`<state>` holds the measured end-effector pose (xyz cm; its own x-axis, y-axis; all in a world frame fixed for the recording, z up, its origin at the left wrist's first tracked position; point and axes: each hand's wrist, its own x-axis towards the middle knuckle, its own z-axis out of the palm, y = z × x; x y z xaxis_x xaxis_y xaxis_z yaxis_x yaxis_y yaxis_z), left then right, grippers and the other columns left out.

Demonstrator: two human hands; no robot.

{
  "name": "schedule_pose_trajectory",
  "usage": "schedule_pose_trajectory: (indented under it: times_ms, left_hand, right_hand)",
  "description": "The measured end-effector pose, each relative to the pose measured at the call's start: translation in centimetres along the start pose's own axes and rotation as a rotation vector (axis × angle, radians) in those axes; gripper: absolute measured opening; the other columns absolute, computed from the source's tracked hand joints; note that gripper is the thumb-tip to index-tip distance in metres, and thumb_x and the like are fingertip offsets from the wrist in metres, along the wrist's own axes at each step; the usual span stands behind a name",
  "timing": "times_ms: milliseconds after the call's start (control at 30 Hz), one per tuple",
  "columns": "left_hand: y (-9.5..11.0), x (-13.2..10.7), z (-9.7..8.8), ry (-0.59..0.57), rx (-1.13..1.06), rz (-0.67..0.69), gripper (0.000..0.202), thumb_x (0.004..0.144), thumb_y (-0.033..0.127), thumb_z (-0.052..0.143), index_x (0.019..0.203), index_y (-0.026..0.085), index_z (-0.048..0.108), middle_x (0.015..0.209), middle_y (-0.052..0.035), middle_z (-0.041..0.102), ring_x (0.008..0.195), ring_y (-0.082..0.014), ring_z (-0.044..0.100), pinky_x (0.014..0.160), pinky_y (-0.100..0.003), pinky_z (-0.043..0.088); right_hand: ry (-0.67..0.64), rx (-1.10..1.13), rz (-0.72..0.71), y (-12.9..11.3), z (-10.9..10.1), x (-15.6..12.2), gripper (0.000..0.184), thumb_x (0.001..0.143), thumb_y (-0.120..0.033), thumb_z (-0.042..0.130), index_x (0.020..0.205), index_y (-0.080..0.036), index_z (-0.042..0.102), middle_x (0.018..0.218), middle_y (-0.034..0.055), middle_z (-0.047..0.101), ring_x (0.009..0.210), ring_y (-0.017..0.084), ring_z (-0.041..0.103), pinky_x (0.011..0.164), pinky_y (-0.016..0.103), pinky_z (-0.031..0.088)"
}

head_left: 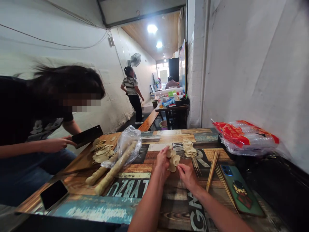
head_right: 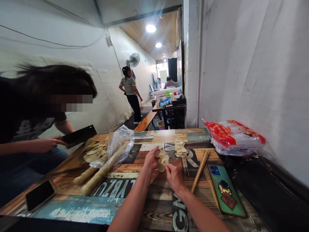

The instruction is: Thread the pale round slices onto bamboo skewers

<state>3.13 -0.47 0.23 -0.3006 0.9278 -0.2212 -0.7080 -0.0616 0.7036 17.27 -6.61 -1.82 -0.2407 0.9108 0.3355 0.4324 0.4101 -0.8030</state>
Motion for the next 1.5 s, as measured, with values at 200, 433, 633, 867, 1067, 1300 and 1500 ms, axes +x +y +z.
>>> schedule_pose_trajectory:
  times_ms: [200, 433, 633, 867, 1067, 1300, 1500]
  left_hand:
    - [1.4, -0.1, -0.3, 0.018, -0.004, -0.105, 0.02, 0.074, 0.027, 0.076, 0.08, 0.016, 0.06, 0.077, -0.0052, 0.069, 0.063, -0.0144, 0.065, 0.062, -0.027, 0.052]
    - [0.3, -0.1, -0.4, -0.016, 0.115, -0.069, 0.03, 0.056, 0.021, 0.084, 0.075, 0.013, 0.063, 0.066, -0.002, 0.066, 0.056, -0.0127, 0.06, 0.055, -0.024, 0.048]
    - [0.4, 0.1, -0.7, 0.071, 0.13, -0.044, 0.028, 0.055, 0.018, 0.082, 0.069, 0.014, 0.058, 0.058, 0.0012, 0.061, 0.047, -0.0114, 0.054, 0.046, -0.022, 0.039]
    - [2.4, -0.4, -0.7, 0.018, 0.103, -0.348, 0.015, 0.069, 0.011, 0.073, 0.069, 0.016, 0.059, 0.059, -0.0003, 0.063, 0.051, -0.0133, 0.059, 0.052, -0.024, 0.047]
    - [2.7, -0.9, -0.3, -0.082, 0.128, -0.278, 0.017, 0.073, 0.026, 0.076, 0.079, 0.015, 0.064, 0.069, -0.0043, 0.067, 0.059, -0.0153, 0.063, 0.057, -0.026, 0.05]
    - [2.8, -0.8, -1.4, 0.135, 0.607, 0.279, 0.02, 0.065, 0.029, 0.079, 0.061, 0.019, 0.063, 0.062, -0.0054, 0.06, 0.082, -0.0237, 0.063, 0.069, -0.027, 0.043]
    - [0.6, -2.1, -1.7, 0.055, 0.831, 0.432, 0.034, 0.046, 0.009, 0.085, 0.045, 0.021, 0.053, 0.06, -0.005, 0.05, 0.107, -0.0335, 0.049, 0.087, -0.034, 0.035]
  right_hand:
    - [0.045, 0.06, 0.071, -0.4, -0.5, 0.4, 0.041, 0.089, -0.043, 0.041, 0.076, -0.018, 0.071, 0.05, 0.0026, 0.06, 0.051, 0.018, 0.056, 0.051, 0.025, 0.038]
    - [-0.014, 0.031, 0.022, -0.7, -0.1, 0.0, 0.038, 0.088, -0.034, 0.042, 0.074, -0.016, 0.072, 0.052, 0.0034, 0.063, 0.05, 0.016, 0.055, 0.054, 0.025, 0.039]
    - [-0.01, -0.132, -0.028, -0.5, 0.3, -0.3, 0.035, 0.089, -0.026, 0.041, 0.077, -0.016, 0.073, 0.065, 0.0062, 0.069, 0.058, 0.017, 0.06, 0.058, 0.024, 0.039]
    - [0.006, -0.103, -0.013, -1.1, -0.4, -0.4, 0.035, 0.087, -0.029, 0.042, 0.084, -0.017, 0.075, 0.074, 0.0088, 0.074, 0.066, 0.021, 0.065, 0.062, 0.027, 0.042]
    - [-0.106, 0.219, 0.154, -1.0, -0.5, 0.4, 0.037, 0.084, -0.039, 0.046, 0.074, -0.015, 0.072, 0.047, 0.0015, 0.062, 0.047, 0.016, 0.055, 0.053, 0.025, 0.04]
    - [0.158, 0.316, 0.234, 0.1, -1.6, 1.8, 0.048, 0.082, -0.055, 0.051, 0.085, -0.013, 0.075, 0.049, 0.0007, 0.061, 0.046, 0.014, 0.051, 0.051, 0.025, 0.04]
    - [0.234, 0.302, 0.268, 0.3, -2.0, 2.1, 0.061, 0.08, -0.066, 0.048, 0.084, -0.012, 0.075, 0.046, 0.001, 0.059, 0.042, 0.013, 0.046, 0.044, 0.024, 0.034]
